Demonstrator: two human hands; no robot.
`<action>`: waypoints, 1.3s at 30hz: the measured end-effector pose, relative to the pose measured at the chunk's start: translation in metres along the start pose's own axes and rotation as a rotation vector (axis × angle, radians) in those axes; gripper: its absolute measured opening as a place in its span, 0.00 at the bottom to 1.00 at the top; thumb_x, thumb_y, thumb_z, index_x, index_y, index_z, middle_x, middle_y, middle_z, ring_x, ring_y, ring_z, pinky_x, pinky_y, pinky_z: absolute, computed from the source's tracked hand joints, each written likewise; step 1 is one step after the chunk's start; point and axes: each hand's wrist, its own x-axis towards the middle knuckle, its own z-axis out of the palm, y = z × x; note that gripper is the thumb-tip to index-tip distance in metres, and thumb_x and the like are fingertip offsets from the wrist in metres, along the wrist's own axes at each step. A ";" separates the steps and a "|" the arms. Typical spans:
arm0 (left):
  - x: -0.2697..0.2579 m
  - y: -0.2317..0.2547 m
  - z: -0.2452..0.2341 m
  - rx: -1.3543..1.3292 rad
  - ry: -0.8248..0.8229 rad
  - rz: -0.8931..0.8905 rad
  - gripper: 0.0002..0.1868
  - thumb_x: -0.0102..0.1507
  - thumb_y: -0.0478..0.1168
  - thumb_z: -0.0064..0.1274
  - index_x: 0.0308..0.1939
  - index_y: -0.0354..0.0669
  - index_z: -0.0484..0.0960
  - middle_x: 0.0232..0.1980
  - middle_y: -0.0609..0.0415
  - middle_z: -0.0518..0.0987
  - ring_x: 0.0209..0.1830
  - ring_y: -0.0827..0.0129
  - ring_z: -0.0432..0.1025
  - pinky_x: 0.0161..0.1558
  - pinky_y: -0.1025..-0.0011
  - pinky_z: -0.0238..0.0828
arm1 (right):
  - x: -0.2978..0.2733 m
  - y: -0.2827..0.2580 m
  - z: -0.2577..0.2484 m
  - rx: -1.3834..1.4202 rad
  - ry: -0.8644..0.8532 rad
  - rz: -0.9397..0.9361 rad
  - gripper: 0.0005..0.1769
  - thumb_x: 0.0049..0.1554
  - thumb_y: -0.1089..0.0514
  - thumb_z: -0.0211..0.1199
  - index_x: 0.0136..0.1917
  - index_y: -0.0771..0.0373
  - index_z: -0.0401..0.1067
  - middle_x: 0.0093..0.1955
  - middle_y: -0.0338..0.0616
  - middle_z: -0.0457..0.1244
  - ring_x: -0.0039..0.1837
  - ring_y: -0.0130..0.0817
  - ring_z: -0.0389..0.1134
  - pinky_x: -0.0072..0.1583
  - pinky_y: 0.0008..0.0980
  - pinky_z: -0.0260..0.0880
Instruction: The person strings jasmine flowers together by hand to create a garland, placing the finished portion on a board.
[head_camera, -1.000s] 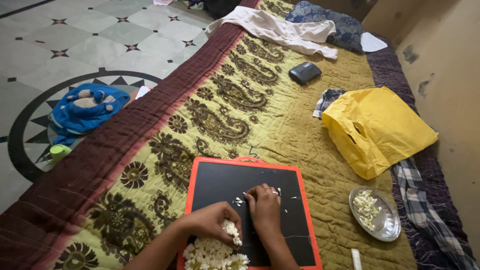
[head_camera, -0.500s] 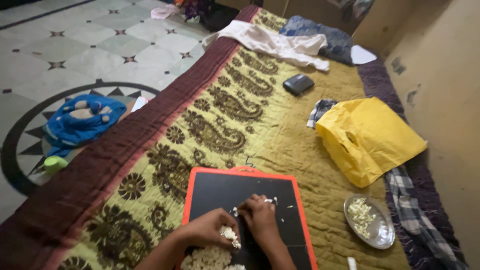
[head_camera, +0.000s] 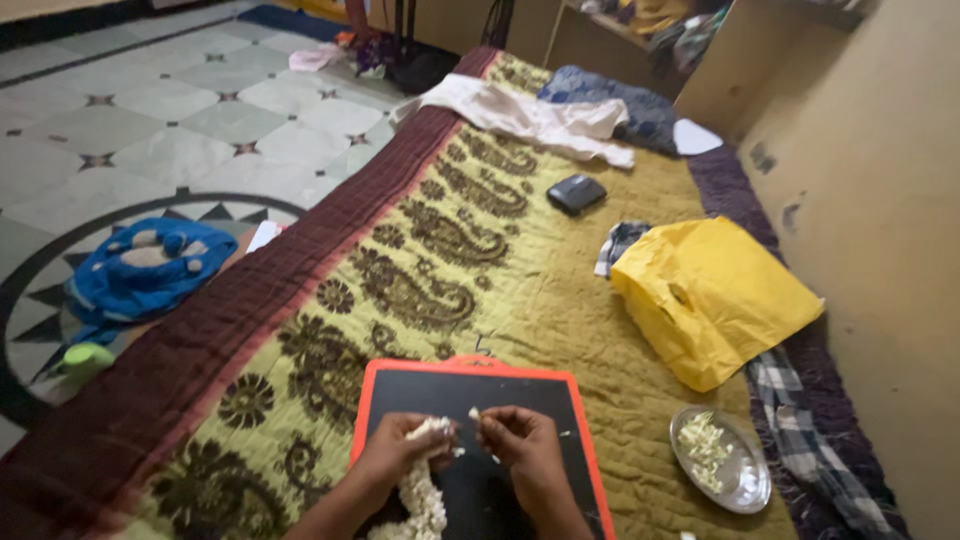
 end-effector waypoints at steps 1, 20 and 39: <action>-0.001 -0.001 0.001 -0.006 0.009 -0.012 0.14 0.63 0.42 0.59 0.42 0.32 0.89 0.35 0.55 0.86 0.31 0.74 0.79 0.37 0.73 0.78 | -0.003 -0.004 0.005 0.001 0.000 0.016 0.06 0.56 0.64 0.67 0.46 0.71 0.78 0.38 0.46 0.70 0.39 0.30 0.70 0.43 0.28 0.70; -0.021 0.034 -0.016 -0.079 -0.357 0.058 0.09 0.64 0.38 0.62 0.40 0.33 0.85 0.32 0.54 0.82 0.28 0.72 0.75 0.32 0.73 0.75 | -0.019 -0.069 -0.009 -0.774 -0.052 -0.131 0.11 0.53 0.63 0.72 0.49 0.68 0.78 0.43 0.43 0.74 0.47 0.30 0.76 0.51 0.28 0.76; -0.014 0.035 0.000 0.000 -0.112 -0.107 0.09 0.61 0.40 0.61 0.40 0.37 0.86 0.34 0.58 0.84 0.30 0.78 0.75 0.32 0.76 0.74 | -0.030 -0.048 0.019 -1.410 0.044 0.020 0.10 0.49 0.55 0.74 0.43 0.60 0.81 0.44 0.44 0.72 0.46 0.35 0.72 0.51 0.36 0.73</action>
